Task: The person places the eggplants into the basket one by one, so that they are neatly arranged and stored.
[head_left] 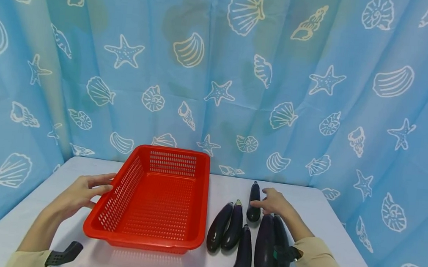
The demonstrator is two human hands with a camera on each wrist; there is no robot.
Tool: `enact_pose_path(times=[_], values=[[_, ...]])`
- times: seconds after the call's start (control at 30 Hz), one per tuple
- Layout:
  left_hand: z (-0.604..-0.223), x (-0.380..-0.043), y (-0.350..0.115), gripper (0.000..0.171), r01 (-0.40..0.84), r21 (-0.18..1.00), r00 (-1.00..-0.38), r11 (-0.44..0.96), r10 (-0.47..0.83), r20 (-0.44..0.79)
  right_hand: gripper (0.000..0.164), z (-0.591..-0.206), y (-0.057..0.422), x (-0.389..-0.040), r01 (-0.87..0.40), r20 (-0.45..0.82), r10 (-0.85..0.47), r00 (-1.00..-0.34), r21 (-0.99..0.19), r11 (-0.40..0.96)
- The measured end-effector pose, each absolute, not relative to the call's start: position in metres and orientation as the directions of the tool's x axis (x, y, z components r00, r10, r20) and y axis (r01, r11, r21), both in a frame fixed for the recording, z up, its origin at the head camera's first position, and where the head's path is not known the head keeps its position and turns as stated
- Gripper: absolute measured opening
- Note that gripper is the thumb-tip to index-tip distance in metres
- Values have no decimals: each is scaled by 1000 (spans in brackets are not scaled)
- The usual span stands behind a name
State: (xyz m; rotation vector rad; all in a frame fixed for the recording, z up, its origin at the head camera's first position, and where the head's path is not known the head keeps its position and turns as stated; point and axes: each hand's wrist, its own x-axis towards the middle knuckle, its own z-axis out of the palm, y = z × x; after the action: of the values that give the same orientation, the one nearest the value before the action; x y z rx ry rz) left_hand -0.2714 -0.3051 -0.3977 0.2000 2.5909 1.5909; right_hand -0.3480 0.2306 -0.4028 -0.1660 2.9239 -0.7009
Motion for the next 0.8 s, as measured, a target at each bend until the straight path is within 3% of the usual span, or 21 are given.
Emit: enact_pose_path(times=[0.53, 0.8], values=[[-402, -275, -305, 70, 61, 917, -988, 394, 156, -1, 79, -402, 223, -360, 71, -224, -60, -973, -535, 842], [-402, -274, -305, 69, 83, 919, -987, 385, 162, 21, 76, -409, 221, -365, 58, -224, -75, -972, -534, 843]])
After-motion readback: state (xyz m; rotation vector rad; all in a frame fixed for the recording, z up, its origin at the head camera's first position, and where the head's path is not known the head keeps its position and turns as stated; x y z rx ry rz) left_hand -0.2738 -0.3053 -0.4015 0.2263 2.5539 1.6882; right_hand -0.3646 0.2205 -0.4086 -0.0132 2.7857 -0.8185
